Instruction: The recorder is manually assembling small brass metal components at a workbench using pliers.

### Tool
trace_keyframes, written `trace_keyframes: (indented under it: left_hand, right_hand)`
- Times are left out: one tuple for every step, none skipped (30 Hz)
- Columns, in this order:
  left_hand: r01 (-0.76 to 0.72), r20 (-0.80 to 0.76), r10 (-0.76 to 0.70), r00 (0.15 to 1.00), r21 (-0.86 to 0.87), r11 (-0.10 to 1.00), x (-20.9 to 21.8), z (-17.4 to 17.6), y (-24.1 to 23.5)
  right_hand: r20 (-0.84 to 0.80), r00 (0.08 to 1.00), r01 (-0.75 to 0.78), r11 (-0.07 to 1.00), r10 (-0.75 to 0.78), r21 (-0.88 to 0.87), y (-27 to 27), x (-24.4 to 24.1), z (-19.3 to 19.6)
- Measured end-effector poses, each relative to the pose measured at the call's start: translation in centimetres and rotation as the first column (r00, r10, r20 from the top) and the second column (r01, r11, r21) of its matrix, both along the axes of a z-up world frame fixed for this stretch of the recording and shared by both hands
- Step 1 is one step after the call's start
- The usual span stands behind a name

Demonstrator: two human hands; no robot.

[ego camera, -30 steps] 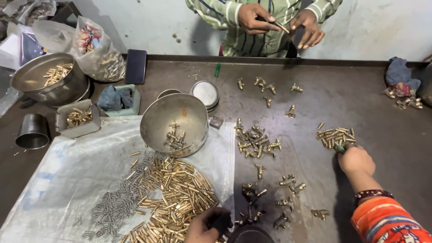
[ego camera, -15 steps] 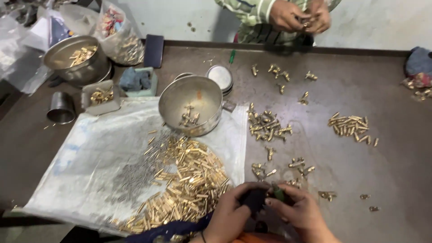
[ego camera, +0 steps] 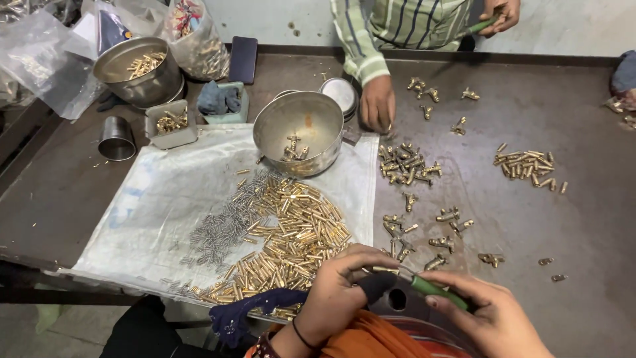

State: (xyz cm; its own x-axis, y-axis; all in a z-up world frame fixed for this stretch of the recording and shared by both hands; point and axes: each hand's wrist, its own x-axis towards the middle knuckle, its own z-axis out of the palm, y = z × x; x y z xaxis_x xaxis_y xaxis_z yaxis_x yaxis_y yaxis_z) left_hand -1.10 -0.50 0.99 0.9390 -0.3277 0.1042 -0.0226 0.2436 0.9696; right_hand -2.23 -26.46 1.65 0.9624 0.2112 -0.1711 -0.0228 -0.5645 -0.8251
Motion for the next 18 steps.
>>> trace_keyframes:
  left_hand:
    - [0.004,0.001,-0.004,1.000,-0.002,1.000,-0.1,0.1,-0.1]
    - [0.034,-0.016,-0.034,0.999,-0.009,0.999,-0.2,0.1,0.0]
    - [0.064,-0.032,-0.064,0.997,-0.017,0.998,-0.3,0.2,-0.1]
    - [0.067,-0.035,-0.068,0.997,-0.016,0.998,-0.4,0.2,0.0]
    - [0.088,-0.024,-0.088,0.996,-0.003,0.996,-0.5,0.3,0.1]
    - [0.110,-0.012,-0.110,0.994,0.011,0.994,-0.5,0.4,0.1]
    - [0.114,-0.013,-0.114,0.993,0.012,0.993,-0.4,0.6,0.1]
    - [0.090,0.096,-0.101,0.990,0.112,0.990,-0.4,0.8,0.2]
    - [0.055,0.205,-0.099,0.974,0.207,0.977,-0.3,1.0,0.2]
    - [0.059,0.202,-0.102,0.974,0.210,0.976,-0.4,0.9,0.1]
    - [0.061,0.189,-0.105,0.976,0.226,0.972,-0.5,0.8,0.0]
    - [0.065,0.180,-0.110,0.977,0.240,0.969,-0.5,0.8,-0.2]
    - [0.070,0.181,-0.115,0.977,0.241,0.968,-0.5,0.4,-0.5]
    - [0.121,0.053,-0.131,0.990,0.158,0.980,-0.6,0.0,-0.8]
    - [0.160,-0.075,-0.155,0.985,0.069,0.985,-0.6,-0.4,-1.1]
    - [0.163,-0.074,-0.158,0.985,0.071,0.984,-0.6,-0.4,-1.2]
    - [0.167,-0.086,-0.163,0.983,0.046,0.985,-0.6,-0.4,-1.3]
    - [0.170,-0.099,-0.167,0.981,0.021,0.985,-0.6,-0.4,-1.3]
  right_hand:
    - [0.001,1.000,0.004,1.000,-0.004,-0.002,-0.2,-0.2,-0.2]
    - [-0.013,1.000,0.021,0.997,-0.020,0.080,-0.4,-0.5,-0.5]
    - [-0.029,0.999,0.039,0.986,-0.035,0.160,-0.6,-0.7,-0.8]
    - [-0.031,0.999,0.043,0.986,-0.038,0.161,-0.5,-0.9,-0.5]
    - [-0.013,1.000,0.023,0.986,-0.021,0.166,-0.4,-1.1,-0.1]
    - [0.006,1.000,0.003,0.985,-0.004,0.171,-0.3,-1.1,0.2]
    - [0.005,1.000,0.007,0.985,-0.008,0.172,-0.2,-1.2,0.3]
    - [0.083,0.996,-0.023,0.993,0.013,0.119,-0.1,-1.3,0.3]
    - [0.160,0.986,-0.049,0.997,0.038,0.063,0.0,-1.3,0.2]
    - [0.157,0.987,-0.046,0.997,0.035,0.066,0.0,-1.5,0.0]
    - [0.326,0.944,-0.063,0.997,0.047,0.037,0.1,-1.7,-0.2]
    - [0.488,0.871,-0.071,0.997,0.060,0.003,0.0,-1.8,-0.4]
    - [0.489,0.870,-0.066,0.998,0.055,0.004,-0.2,-2.0,-0.9]
    - [0.609,0.785,-0.040,0.991,0.108,-0.124,-0.3,-2.1,-1.4]
    - [0.707,0.685,0.006,0.969,0.176,-0.246,-0.5,-2.3,-1.9]
    - [0.708,0.684,0.009,0.969,0.173,-0.245,-0.3,-2.3,-1.7]
    - [0.722,0.673,0.037,0.968,0.160,-0.249,0.0,-2.4,-1.5]
    - [0.734,0.663,0.064,0.966,0.147,-0.251,0.2,-2.5,-1.3]
